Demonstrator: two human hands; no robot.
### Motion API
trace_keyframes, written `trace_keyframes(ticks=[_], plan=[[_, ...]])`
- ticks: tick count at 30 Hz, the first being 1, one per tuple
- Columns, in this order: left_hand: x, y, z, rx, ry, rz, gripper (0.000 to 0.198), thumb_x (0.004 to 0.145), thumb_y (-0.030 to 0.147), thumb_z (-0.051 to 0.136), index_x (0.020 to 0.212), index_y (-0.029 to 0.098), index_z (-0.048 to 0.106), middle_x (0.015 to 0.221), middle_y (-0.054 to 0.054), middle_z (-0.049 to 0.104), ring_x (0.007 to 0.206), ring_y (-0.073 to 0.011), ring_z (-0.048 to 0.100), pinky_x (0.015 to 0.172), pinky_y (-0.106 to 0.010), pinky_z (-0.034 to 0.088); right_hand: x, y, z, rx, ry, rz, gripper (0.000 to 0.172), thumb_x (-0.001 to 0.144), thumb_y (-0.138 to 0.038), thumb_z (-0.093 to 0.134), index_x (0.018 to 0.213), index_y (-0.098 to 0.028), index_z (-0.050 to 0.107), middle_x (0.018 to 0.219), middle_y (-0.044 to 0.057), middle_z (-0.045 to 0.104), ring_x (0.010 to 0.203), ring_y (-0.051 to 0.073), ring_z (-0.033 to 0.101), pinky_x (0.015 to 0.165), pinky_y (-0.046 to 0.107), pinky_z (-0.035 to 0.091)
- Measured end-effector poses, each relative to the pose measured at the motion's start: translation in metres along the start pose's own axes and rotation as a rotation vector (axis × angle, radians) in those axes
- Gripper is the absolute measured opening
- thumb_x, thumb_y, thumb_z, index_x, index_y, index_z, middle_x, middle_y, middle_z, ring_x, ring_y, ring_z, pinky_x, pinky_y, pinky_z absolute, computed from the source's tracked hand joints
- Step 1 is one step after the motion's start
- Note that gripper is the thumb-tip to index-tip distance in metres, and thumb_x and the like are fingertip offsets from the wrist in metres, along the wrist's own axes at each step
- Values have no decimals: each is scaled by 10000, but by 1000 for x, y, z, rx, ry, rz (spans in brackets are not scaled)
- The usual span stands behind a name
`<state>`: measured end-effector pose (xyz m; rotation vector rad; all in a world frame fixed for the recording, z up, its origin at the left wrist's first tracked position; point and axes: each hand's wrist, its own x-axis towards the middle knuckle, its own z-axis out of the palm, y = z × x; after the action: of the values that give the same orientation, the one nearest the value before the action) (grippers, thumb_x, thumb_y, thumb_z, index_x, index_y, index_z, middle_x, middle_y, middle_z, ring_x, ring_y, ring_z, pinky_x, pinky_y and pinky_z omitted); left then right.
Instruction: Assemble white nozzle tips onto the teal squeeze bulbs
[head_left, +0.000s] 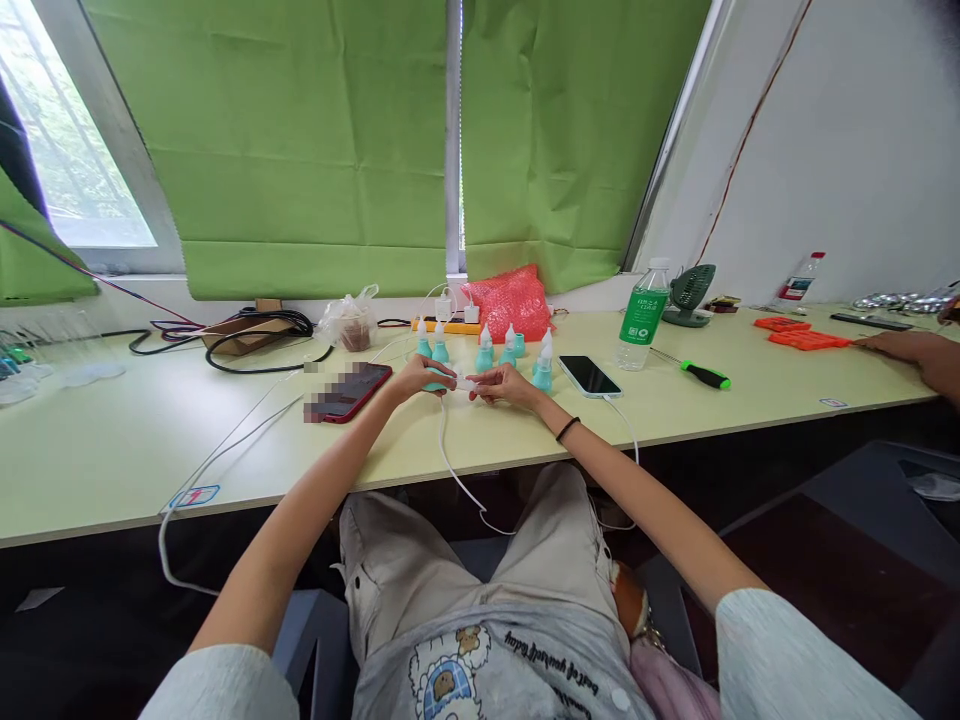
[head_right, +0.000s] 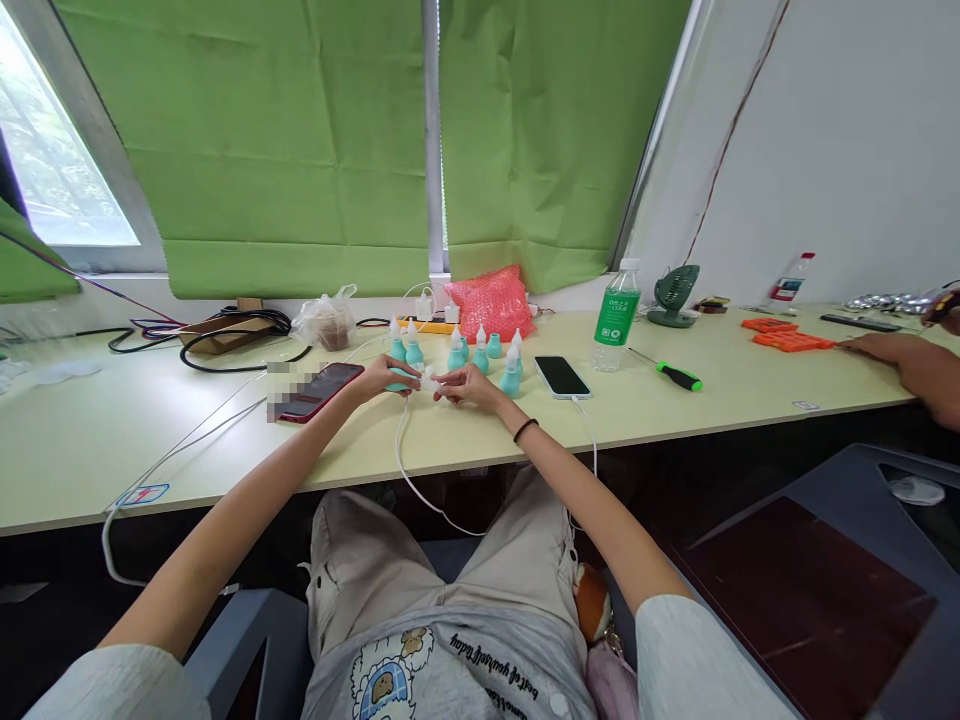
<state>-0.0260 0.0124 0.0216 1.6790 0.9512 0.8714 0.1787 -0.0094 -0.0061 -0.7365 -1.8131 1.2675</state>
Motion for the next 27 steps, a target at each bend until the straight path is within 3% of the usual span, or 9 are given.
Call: trace_keyframes(ticks=[15, 22, 27], plan=[[-4, 7, 11, -16, 16, 160, 315, 425, 215, 755, 685, 63, 664, 511, -37, 579, 429, -100, 506, 469, -264, 444, -1, -7, -6, 243, -18, 129, 354, 584, -277, 695, 887, -106, 631, 657, 89, 663, 474, 69, 479, 503, 231, 386], [-2, 6, 14, -36, 26, 187, 314, 440, 234, 752, 688, 69, 654, 501, -24, 564, 434, -94, 500, 473, -256, 441, -2, -7, -5, 318, 38, 122, 324, 590, -250, 696, 871, -108, 621, 692, 106, 667, 530, 91, 526, 508, 222, 390], [-3, 9, 21, -47, -6, 172, 340, 515, 313, 713, 747, 79, 628, 588, -54, 604, 482, -105, 536, 510, -256, 464, 2, -6, -7, 369, 141, 83, 297, 642, -264, 652, 909, -143, 604, 654, 51, 658, 509, 78, 524, 508, 204, 403]])
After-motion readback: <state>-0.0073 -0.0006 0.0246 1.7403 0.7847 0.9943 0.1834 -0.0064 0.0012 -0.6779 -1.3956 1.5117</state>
